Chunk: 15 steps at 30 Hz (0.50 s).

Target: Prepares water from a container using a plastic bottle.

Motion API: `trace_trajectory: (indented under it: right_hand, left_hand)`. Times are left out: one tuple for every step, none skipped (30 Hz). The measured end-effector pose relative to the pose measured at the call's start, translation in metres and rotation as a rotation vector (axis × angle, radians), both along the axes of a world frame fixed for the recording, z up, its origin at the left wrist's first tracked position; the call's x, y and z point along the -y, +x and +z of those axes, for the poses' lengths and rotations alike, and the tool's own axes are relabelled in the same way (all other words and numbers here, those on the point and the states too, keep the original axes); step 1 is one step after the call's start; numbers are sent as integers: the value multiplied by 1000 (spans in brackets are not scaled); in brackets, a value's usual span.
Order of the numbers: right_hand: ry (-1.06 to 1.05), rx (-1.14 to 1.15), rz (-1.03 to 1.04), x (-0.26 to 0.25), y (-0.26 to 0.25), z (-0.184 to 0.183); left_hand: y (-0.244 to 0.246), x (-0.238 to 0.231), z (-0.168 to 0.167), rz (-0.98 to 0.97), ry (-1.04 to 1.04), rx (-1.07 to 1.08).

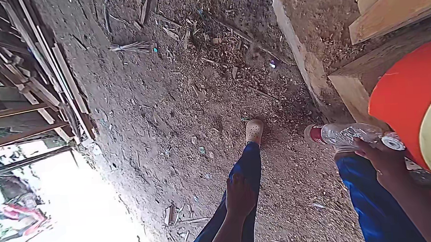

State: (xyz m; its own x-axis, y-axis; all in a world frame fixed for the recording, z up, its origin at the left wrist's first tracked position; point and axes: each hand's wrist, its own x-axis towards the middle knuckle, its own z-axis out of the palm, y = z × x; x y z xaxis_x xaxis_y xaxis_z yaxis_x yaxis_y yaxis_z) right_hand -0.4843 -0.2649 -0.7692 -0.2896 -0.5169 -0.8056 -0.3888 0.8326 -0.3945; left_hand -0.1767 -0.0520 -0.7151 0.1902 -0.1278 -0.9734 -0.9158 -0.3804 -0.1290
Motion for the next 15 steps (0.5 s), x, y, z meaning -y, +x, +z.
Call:
trace_trajectory:
  right_hand:
    - [3, -2, -6, 0, 1, 0]
    - [0, -4, -17, 1, 2, 0]
    - [-8, -3, -33, 1, 3, 0]
    - [-14, -3, -49, 1, 4, 0]
    - [-17, -5, -65, 1, 5, 1]
    - [-22, -5, -79, 1, 6, 2]
    - [-27, -5, -88, 2, 7, 3]
    - [-27, -4, -92, 2, 8, 3]
    - [-24, -2, -99, 3, 9, 3]
    - [-20, -3, -108, 4, 10, 3]
    - [-17, -6, -116, 4, 10, 3]
    - [-12, -9, -123, 4, 10, 3]
    - [-4, -10, -128, 5, 11, 4]
    - [2, -12, -130, 5, 11, 4]
    - [7, -14, -133, 5, 11, 3]
  left_hand:
    - [0, 0, -1, -4, -2, 0]
    - [0, 0, -2, -6, -4, 0]
    - [0, 1, -2, -6, -4, -2]
    - [0, 3, -1, -10, -3, -2]
    - [-1, 6, 0, -12, 1, -2]
    - [-2, 9, 1, -8, 1, -5]
    - [-3, 11, 1, -7, -2, -7]
    - [-3, 13, 2, -3, -5, -7]
    - [-3, 15, 2, 0, -11, -7]
    - [-3, 17, 3, 2, -13, -8]
    - [-3, 18, 3, 2, -18, -9]
    - [-3, 19, 4, 2, -19, -11]
    - [-4, 21, 4, 2, -17, -12]
    - [-4, 22, 4, 2, -10, -12]
    - [-4, 23, 4, 2, -3, -11]
